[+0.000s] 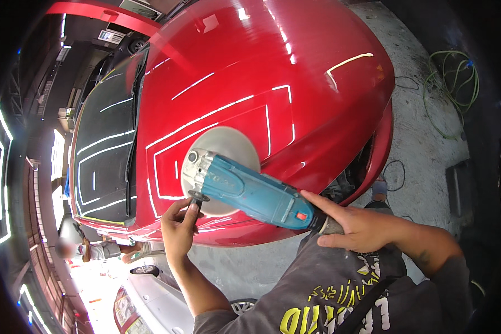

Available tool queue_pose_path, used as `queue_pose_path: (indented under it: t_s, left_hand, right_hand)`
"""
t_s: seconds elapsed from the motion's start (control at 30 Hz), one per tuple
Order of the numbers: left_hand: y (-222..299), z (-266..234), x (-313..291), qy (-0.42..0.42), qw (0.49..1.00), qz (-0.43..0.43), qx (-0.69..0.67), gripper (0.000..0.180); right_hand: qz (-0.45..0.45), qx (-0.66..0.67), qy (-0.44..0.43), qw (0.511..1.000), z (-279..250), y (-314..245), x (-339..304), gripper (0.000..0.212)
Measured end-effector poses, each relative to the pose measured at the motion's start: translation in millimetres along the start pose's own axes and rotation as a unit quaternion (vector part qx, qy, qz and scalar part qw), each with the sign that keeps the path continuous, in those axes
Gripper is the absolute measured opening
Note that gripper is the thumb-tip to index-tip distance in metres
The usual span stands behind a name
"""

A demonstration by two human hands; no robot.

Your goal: The person uses a teal electric polisher with a white pad to polish the hood of a red car. They move the tool in circular and sweeping motions across the surface, covering different areas of the hood.

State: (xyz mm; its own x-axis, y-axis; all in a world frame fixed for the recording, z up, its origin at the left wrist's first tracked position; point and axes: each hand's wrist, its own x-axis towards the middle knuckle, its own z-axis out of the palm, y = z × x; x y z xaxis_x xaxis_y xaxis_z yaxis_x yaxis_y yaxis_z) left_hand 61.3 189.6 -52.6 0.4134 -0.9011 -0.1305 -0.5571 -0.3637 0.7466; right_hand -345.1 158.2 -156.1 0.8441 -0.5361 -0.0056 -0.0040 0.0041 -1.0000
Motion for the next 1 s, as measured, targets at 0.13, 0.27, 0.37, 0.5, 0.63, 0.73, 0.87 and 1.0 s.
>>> queue_pose_path:
  t_s: [0.13,0.27,0.37,0.5,0.63,0.73,0.87,1.0]
  left_hand:
    - [-38.7,-35.9,-6.1,0.039,0.998,-0.032,-0.033,0.028]
    - [-86.7,-85.8,15.8,0.057,0.997,-0.022,-0.050,0.031]
    - [-89.4,-98.6,48.2,0.043,0.998,0.001,-0.037,0.034]
    - [-53.4,-71.0,91.3,-0.009,0.999,0.034,0.008,0.036]
    - [26.7,13.3,120.3,-0.098,0.992,0.077,0.010,0.036]
    - [70.1,56.0,145.6,-0.144,0.981,0.119,0.057,0.037]
    - [123.3,105.4,174.7,-0.195,0.968,0.140,0.076,0.033]
    - [162.7,108.4,178.0,-0.229,0.955,0.135,0.131,0.029]
  right_hand:
    - [0.008,0.009,-0.041,0.999,23.2,-1.9,37.6,0.095]
    - [0.008,-0.009,-0.057,0.998,47.1,-13.6,88.7,0.091]
    - [0.017,0.012,-0.036,0.999,41.8,-30.2,102.5,0.087]
    - [0.032,0.035,0.025,0.999,23.7,-31.0,84.3,0.083]
    - [-0.011,0.022,0.174,0.985,8.9,-3.0,31.9,0.084]
    - [0.049,0.094,0.209,0.972,-8.1,-20.1,-0.8,0.084]
    - [0.092,0.161,0.257,0.948,-27.5,-21.7,-20.8,0.085]
    - [0.067,0.234,0.248,0.937,-38.1,-16.1,-30.1,0.084]
